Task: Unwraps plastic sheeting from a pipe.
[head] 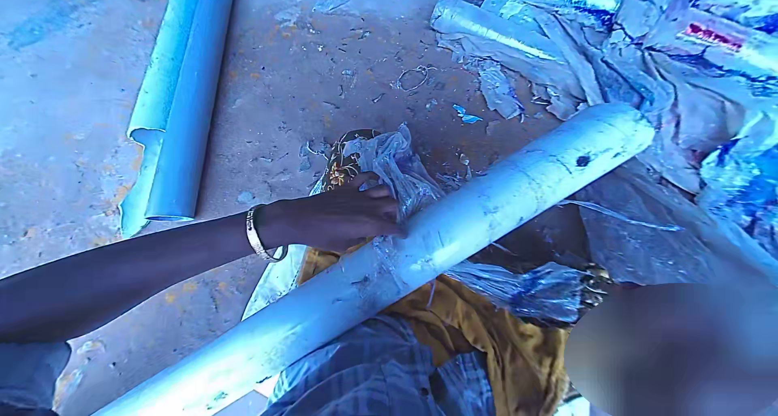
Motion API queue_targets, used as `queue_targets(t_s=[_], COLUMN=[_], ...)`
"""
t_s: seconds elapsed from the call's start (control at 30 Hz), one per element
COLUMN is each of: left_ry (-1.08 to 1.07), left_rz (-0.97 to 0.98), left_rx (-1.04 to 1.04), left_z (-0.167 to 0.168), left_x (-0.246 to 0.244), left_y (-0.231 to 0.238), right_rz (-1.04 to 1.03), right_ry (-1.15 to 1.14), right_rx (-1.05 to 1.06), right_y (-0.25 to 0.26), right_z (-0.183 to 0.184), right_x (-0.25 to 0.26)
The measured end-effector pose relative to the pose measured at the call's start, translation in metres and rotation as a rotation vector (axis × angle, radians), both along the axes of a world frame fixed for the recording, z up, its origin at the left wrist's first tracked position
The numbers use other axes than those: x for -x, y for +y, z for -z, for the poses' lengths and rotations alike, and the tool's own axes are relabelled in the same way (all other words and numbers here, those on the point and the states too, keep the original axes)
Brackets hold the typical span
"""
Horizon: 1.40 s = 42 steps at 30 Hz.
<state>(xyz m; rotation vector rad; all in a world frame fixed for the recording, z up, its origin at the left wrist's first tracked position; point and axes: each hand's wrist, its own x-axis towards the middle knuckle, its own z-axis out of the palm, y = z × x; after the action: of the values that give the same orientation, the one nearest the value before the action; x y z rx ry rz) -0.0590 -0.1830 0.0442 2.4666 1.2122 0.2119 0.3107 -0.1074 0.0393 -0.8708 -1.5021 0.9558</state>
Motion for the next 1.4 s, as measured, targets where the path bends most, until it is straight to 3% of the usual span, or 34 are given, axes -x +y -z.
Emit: queue_targets(t_s=[0.1,0.3,0.4,0.6,0.67,0.83,1.07,1.3,1.4], left_ry=[-0.132,-0.465,-0.597,-0.790,-0.801,-0.821,-0.971,-1.007,-1.018], left_rz=[0.041,0.082,0.065,0.029,0.046,0.167,0.246,0.195,0.190], left_rx=[-0.118,-0.035,0.051,0.139,0.188,0.413,0.652,0.601,0.552], left_z=[0.012,0.030,0.044,0.059,0.058,0.056,0.069,0.082,0.082], left_x=[-0.002,0.011,0.016,0.006,0.005,0.006,0.006,0.019,0.017], left_y=[0.006,0.009,0.009,0.016,0.021,0.040,0.043,0.041,0.038], right_rz=[-0.392,-0.654,-0.604,-0.213,-0.209,-0.431,-0.667,-0.667,-0.659], right_ry=[-0.023,-0.371,-0.508,-0.803,-0.743,-0.372,-0.176,-0.027,-0.072], right_rx=[0.027,0.265,0.260,-0.086,-0.030,0.329,0.549,0.706,0.548], right_y=[-0.023,-0.061,-0.070,-0.080,-0.079,-0.062,-0.046,-0.054,-0.061], right_z=[-0.002,-0.005,-0.002,0.014,0.018,0.020,0.022,0.028,0.031], right_x=[0.052,0.127,0.146,0.171,0.173,0.161,0.149,0.135,0.132])
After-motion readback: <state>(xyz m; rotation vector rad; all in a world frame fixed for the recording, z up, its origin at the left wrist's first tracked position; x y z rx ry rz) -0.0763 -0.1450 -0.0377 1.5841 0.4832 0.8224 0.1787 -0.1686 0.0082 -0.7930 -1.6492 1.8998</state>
